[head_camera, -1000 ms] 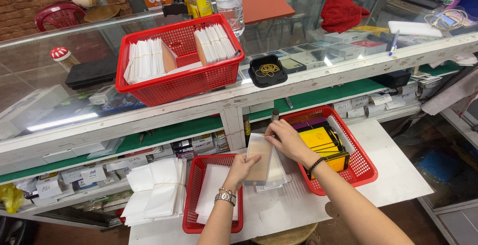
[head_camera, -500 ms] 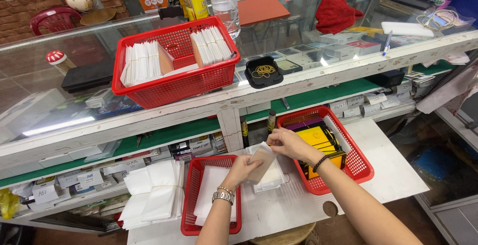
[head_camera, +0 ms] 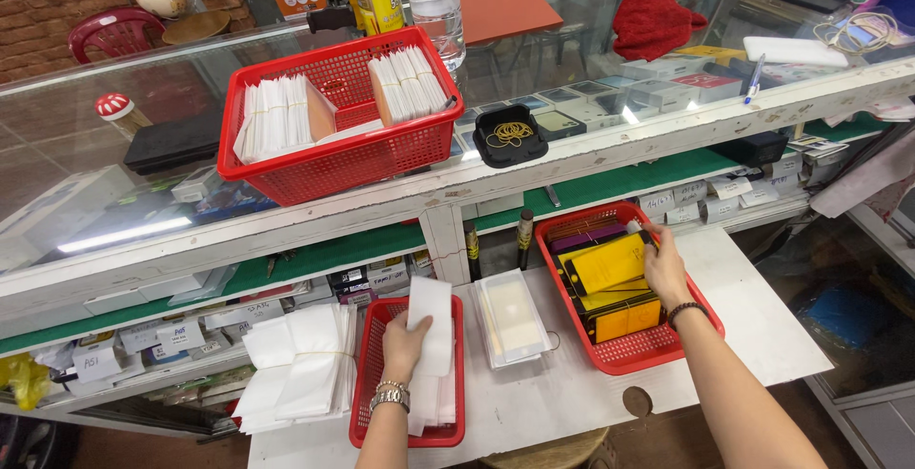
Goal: The person repeatedly places small yellow rectangular items into clear plastic sleeves and stacks them in a red basket. The person also handles white paper sheets and rubber bands, organizing them alongside the packaged items.
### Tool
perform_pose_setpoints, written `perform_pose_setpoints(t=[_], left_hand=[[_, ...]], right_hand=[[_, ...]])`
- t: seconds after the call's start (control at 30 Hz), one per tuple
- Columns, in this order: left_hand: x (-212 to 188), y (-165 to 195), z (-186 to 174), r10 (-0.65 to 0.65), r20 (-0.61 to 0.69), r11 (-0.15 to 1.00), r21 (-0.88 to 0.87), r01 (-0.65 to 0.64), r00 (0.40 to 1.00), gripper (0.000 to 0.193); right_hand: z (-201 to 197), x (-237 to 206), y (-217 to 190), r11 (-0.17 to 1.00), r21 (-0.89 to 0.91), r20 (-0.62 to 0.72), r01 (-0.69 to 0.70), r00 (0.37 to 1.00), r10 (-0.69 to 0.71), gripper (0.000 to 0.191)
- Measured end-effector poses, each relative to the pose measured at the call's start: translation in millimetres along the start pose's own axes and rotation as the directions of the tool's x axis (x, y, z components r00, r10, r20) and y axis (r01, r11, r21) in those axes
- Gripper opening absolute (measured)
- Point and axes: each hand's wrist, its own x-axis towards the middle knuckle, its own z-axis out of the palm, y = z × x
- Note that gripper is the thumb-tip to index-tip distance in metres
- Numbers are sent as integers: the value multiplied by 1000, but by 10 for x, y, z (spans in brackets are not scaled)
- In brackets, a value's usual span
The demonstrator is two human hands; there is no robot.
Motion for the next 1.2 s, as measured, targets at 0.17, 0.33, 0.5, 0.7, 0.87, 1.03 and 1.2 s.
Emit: perform_pose_setpoints(t=[0.17, 0.33, 0.5, 0.7, 0.87, 1.03, 1.2], left_hand=[[-241, -246, 3, -20, -186, 887, 450, 103, 982, 65], [-387, -33, 154, -5, -265, 837, 527, 149, 964, 91], [-217, 297, 390, 212, -226, 879, 469, -85, 951, 77], [-100, 382, 461, 353, -159, 887, 371, -275, 922, 60], [-9, 510, 632, 150, -104, 965, -199, -169, 983, 103], [-4, 646, 647, 70, 377, 815, -555, 165, 923, 45], [-85, 715, 614, 100, 448, 893, -434, 118, 889, 36]], right_hand=[[149, -336, -152, 860, -494, 28, 125, 991, -128, 68], [426, -589, -556, 859, -270, -40, 435, 886, -462, 53], [1155, -1059, -803, 876, -187, 390, 445, 852, -349, 50], [1415, -1273, -843, 960, -201, 317, 195, 940, -125, 50], [1263, -1185, -1055, 927, 339, 660, -162, 743, -111, 36], [878, -1154, -1505, 879, 476, 554, 28, 767, -325, 30], [534, -1017, -1877, 676, 287, 161, 679, 661, -733, 21]])
